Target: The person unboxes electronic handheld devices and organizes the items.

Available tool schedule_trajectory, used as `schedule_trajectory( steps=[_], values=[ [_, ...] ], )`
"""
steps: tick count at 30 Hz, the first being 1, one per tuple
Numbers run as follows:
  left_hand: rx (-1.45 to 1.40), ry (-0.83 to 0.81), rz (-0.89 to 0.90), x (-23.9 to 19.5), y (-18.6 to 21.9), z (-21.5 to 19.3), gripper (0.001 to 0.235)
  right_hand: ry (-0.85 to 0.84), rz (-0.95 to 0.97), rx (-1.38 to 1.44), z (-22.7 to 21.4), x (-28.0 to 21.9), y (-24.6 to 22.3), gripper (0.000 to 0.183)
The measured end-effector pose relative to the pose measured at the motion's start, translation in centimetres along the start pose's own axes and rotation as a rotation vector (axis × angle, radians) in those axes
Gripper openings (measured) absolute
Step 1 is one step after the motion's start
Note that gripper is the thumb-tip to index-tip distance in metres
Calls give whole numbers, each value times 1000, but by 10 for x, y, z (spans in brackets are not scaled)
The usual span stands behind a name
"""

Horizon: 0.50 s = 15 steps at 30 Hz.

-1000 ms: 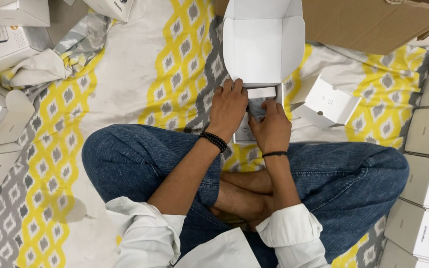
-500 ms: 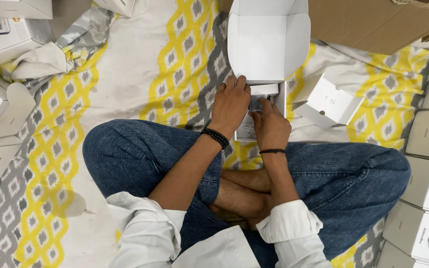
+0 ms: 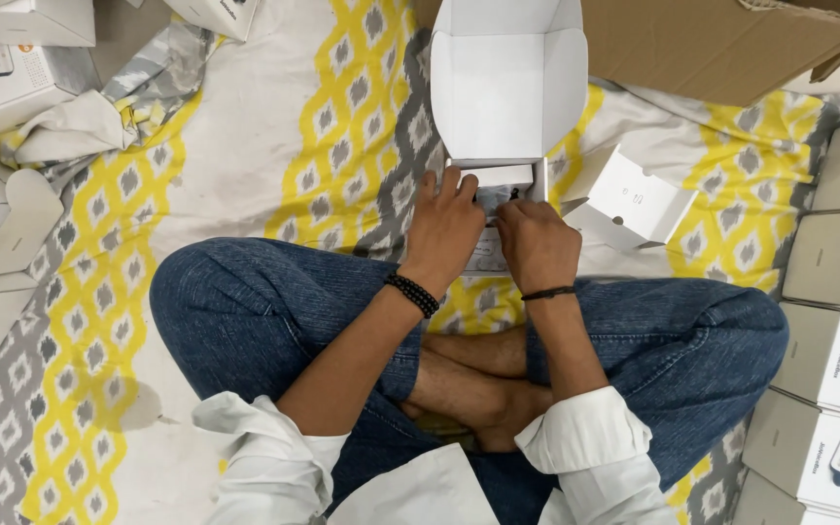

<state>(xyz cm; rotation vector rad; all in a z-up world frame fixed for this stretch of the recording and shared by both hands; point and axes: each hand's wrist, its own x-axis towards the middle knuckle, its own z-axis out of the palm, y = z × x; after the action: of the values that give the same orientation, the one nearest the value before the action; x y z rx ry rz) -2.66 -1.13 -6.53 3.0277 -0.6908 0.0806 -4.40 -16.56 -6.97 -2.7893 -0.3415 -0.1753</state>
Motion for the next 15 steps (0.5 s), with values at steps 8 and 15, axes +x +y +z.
schedule_trajectory(
  steps=[8, 15],
  values=[
    [116, 78, -23, 5, 1, 15, 2, 190, -149, -39, 7, 0, 10, 7],
    [139, 85, -52, 5, -1, 18, 11, 186, -124, -29, 5, -1, 7, 12]
  ],
)
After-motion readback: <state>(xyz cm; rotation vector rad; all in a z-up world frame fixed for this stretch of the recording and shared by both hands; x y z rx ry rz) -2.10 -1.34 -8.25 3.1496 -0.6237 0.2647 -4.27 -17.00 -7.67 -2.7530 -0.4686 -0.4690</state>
